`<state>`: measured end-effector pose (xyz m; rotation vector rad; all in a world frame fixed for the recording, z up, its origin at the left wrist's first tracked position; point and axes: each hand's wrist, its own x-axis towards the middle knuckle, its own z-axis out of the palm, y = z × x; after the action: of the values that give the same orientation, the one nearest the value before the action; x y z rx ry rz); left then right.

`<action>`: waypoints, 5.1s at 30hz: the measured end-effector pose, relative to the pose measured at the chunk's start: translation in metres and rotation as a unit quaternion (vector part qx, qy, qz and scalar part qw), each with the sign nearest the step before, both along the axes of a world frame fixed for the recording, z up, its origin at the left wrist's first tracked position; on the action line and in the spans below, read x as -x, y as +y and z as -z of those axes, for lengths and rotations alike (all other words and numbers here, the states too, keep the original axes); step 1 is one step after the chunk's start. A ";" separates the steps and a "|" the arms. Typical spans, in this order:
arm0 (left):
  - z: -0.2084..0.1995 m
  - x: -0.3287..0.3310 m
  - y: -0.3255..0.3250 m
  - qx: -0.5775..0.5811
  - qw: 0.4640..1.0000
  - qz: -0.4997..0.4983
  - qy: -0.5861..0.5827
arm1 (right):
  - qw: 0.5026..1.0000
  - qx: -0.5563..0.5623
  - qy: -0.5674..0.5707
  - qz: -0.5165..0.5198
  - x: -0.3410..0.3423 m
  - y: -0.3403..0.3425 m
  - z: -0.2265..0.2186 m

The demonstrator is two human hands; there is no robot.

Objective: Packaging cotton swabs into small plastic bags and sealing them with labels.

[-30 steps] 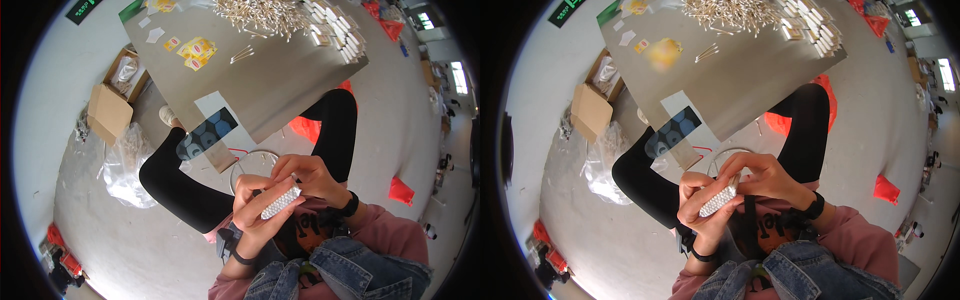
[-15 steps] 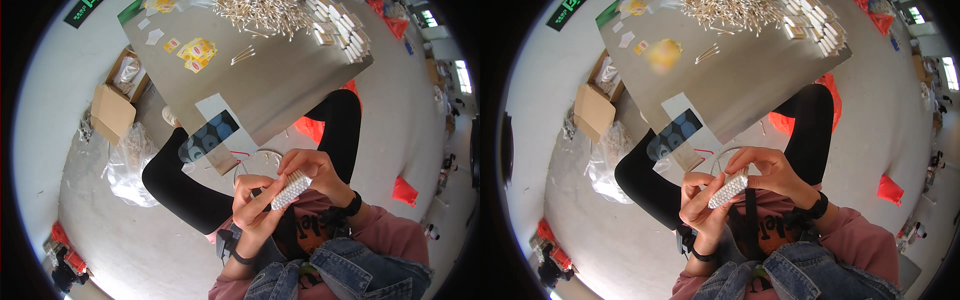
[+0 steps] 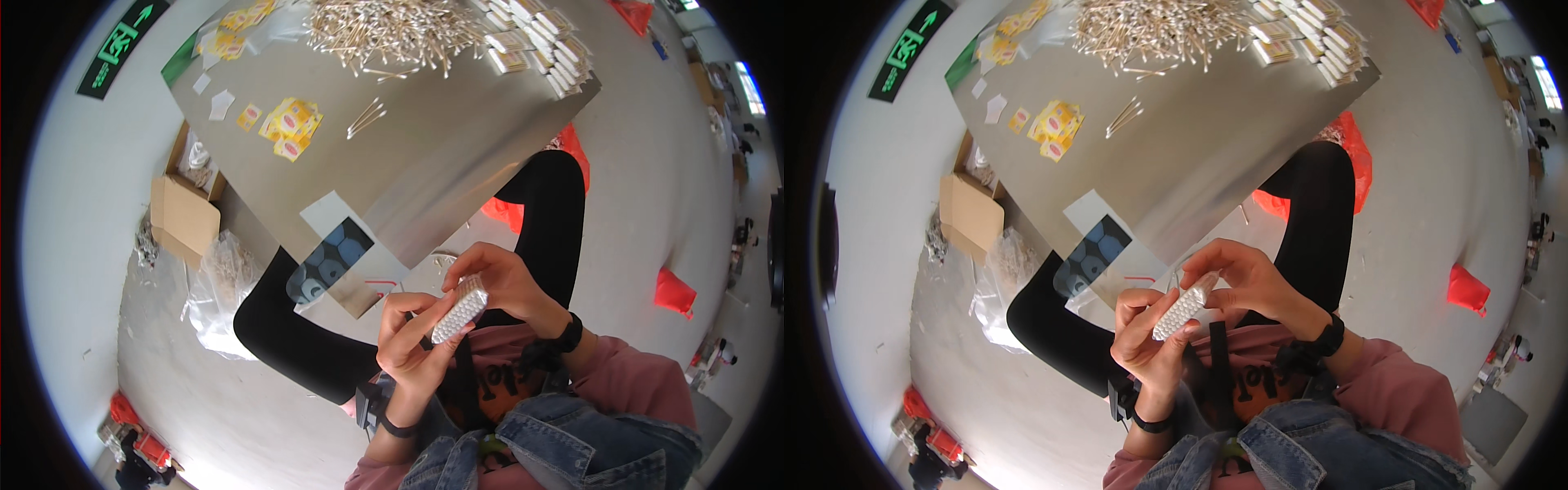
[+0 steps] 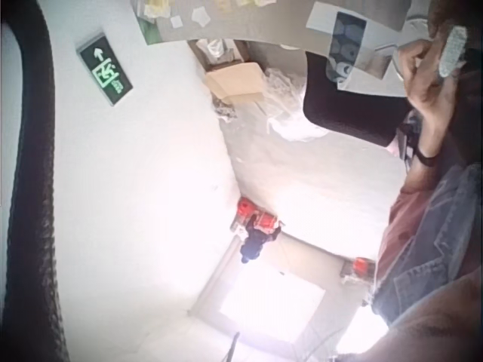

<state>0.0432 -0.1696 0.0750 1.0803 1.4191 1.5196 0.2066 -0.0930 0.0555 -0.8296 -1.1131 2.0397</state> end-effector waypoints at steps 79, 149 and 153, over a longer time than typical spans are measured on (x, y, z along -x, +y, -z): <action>0.045 0.080 0.105 0.162 0.984 0.055 -0.041 | 0.605 -0.487 -0.600 0.193 -0.068 0.244 0.071; -0.013 0.047 -0.072 0.140 0.968 -0.098 -0.182 | 0.975 -0.093 -0.154 -0.129 0.078 -0.035 -0.039; -0.040 0.035 -0.068 0.147 0.965 -0.098 -0.192 | 0.991 0.057 0.064 0.098 0.072 -0.044 -0.043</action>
<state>0.0084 -0.2371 0.1145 0.4465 1.4444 1.4961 0.1346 -0.1368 0.0988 -0.8189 -0.8174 1.9754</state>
